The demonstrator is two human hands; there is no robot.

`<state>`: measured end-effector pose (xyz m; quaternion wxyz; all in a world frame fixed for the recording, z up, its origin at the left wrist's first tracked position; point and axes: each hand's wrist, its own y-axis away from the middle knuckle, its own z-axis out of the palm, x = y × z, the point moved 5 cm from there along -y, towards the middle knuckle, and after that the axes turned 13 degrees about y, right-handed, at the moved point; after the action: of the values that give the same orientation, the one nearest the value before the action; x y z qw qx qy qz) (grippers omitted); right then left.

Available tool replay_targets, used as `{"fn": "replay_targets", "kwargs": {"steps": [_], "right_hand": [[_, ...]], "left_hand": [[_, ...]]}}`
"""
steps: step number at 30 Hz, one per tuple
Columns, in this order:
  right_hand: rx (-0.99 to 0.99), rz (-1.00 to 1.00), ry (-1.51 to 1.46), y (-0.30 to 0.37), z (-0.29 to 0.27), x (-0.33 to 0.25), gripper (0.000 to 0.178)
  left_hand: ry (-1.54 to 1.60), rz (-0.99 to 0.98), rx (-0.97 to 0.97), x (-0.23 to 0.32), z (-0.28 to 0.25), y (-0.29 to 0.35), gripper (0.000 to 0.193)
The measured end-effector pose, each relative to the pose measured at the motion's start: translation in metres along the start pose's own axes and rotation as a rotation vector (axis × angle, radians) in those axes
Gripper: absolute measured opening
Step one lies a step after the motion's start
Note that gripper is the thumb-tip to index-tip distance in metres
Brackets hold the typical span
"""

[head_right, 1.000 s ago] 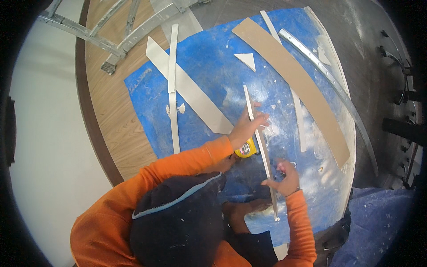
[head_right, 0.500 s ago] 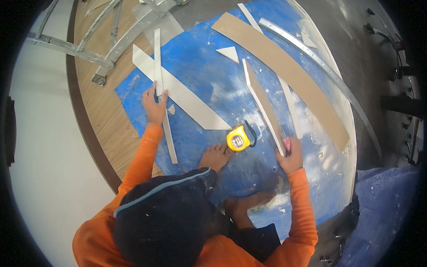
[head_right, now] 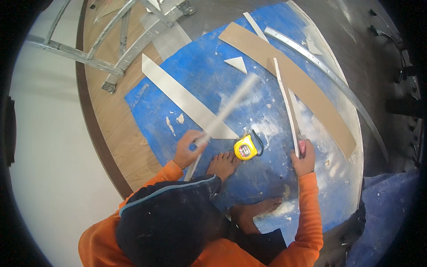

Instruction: The person measures and cuts white planks using a tape measure, utility knife, and straightedge. They mark measurements, score the material, and snap the planks to separate them into smaller pieces.

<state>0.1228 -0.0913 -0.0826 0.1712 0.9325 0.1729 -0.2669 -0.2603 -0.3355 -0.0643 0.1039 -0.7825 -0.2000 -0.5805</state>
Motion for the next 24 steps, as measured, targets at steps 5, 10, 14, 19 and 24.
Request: {"fn": "replay_targets", "kwargs": {"steps": [5,10,14,19,24], "right_hand": [[-0.02,-0.052,0.093,-0.017,-0.003,-0.006,0.034],[-0.197,-0.003,-0.31,-0.039,-0.003,-0.025,0.029],[-0.378,0.013,-0.579,-0.058,-0.01,-0.051,0.03],[-0.604,0.104,-0.671,-0.076,-0.029,-0.069,0.033],[-0.516,-0.042,-0.728,-0.11,-0.025,-0.063,0.029]], "left_hand": [[-0.082,-0.086,0.358,-0.034,-0.019,-0.042,0.061],[-0.358,-0.741,0.84,-0.055,-0.047,-0.132,0.108],[-0.31,-0.951,0.987,-0.078,-0.064,-0.146,0.126],[0.325,-0.741,1.171,-0.061,-0.08,-0.137,0.118],[0.767,-0.381,1.076,-0.034,-0.097,-0.121,0.082]]}}
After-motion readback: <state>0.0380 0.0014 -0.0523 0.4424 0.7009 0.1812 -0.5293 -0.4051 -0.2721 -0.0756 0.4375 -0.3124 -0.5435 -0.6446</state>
